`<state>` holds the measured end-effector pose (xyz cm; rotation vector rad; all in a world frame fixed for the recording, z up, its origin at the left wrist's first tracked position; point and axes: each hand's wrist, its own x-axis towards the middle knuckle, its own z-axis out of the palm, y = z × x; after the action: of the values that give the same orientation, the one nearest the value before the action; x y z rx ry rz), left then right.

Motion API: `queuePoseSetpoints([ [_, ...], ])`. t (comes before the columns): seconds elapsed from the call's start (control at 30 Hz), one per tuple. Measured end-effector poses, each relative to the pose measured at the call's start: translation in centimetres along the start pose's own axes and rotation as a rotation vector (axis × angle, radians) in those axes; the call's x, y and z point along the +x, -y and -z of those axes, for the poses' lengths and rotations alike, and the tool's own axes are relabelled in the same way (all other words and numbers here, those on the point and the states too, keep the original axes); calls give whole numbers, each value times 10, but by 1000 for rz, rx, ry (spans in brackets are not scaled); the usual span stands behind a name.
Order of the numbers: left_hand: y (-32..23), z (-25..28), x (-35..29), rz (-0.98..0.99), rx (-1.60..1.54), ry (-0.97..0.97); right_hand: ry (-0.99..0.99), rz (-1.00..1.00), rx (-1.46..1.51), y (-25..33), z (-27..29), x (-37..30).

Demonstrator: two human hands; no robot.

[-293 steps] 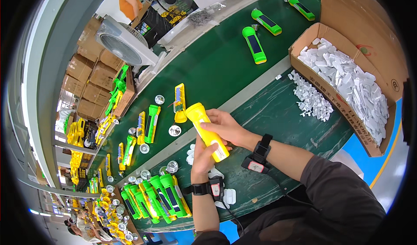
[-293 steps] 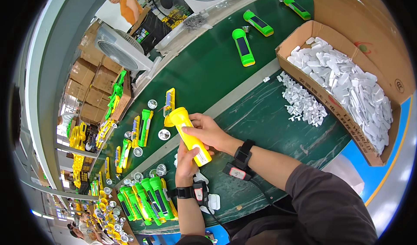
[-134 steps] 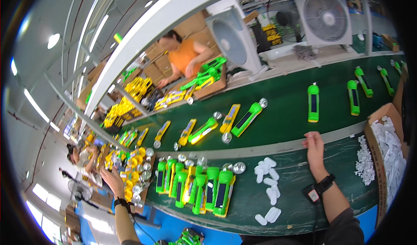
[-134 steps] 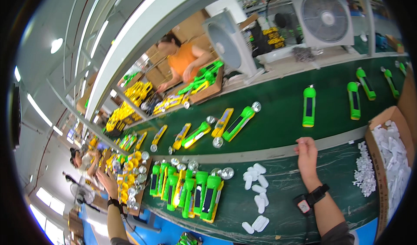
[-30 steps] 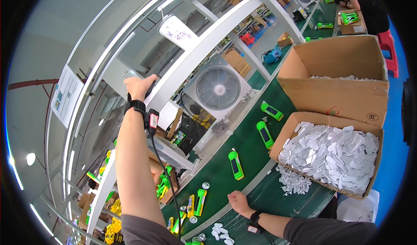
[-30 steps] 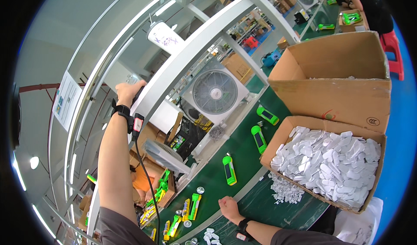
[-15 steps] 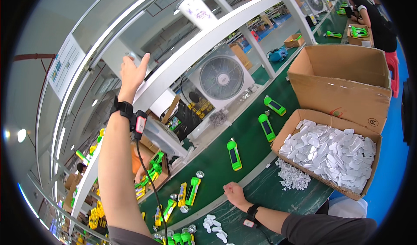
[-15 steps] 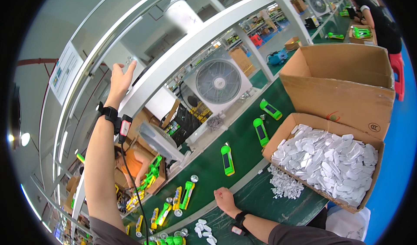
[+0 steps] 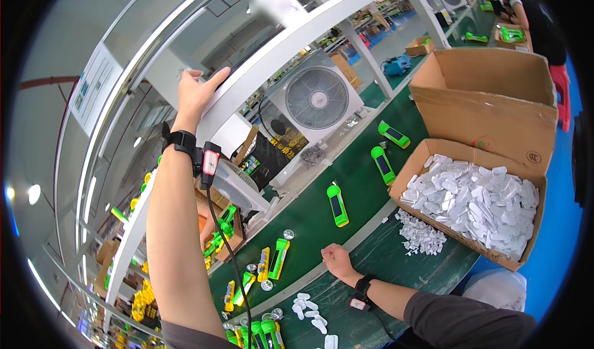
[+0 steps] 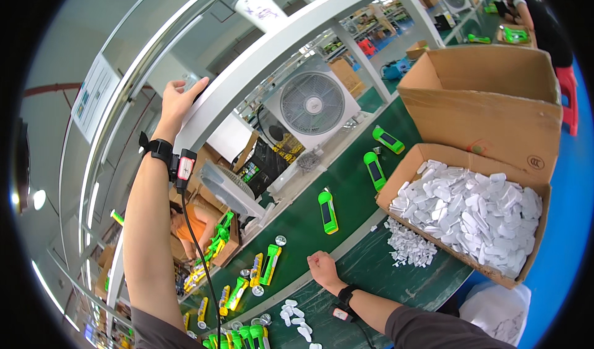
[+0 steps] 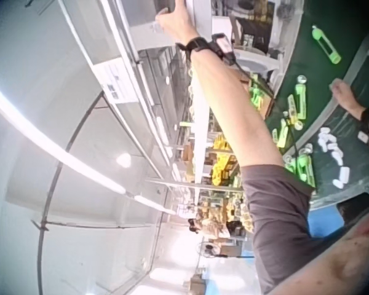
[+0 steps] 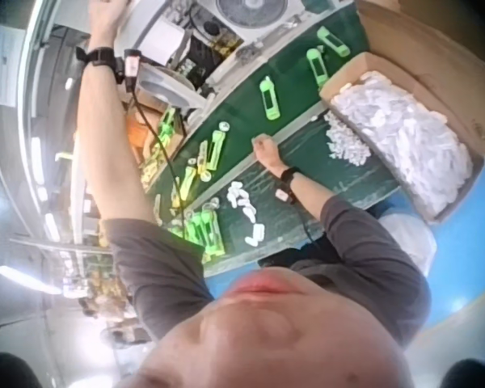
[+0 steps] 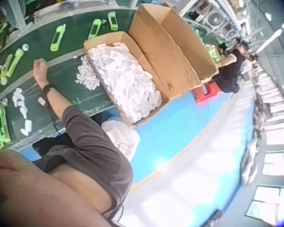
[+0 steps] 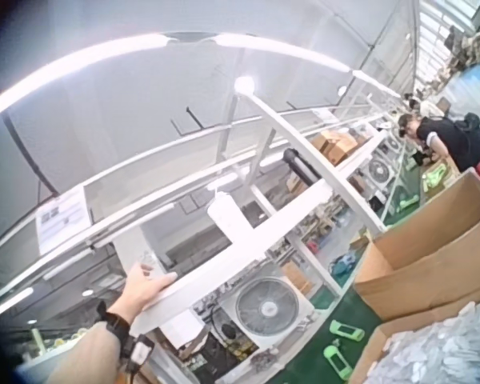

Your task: The worker is assembling handheld solar flashlights on a factory conveyor belt, inserting components and attaching panels.

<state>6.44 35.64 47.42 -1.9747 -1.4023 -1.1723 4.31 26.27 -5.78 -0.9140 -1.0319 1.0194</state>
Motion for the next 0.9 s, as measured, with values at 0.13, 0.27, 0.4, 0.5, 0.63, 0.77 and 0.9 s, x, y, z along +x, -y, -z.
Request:
queuePoseSetpoints([
  [0.13, -12, -17, 14, 57, 8, 55, -30, 69, -90, 3, 5, 1],
  [0.27, -6, -12, 27, 100, 54, 121, -53, 116, -57, 14, 1, -3],
  [0.4, -7, -18, 32, 192, 39, 165, -68, 103, -84, 7, 0, 2],
  [0.5, -11, -20, 29, 235, 30, 159, -51, 91, -84, 7, -1, 2],
  [0.63, -42, -35, 16, 263, 185, 77, -85, 65, -51, 8, 2, 3],
  [0.77, -51, -40, 13, 342, 322, -100, -65, 62, -49, 12, -3, -4],
  [0.9, -53, -27, -19, -211, 332, -400, -24, 117, -66, 18, -6, -8],
])
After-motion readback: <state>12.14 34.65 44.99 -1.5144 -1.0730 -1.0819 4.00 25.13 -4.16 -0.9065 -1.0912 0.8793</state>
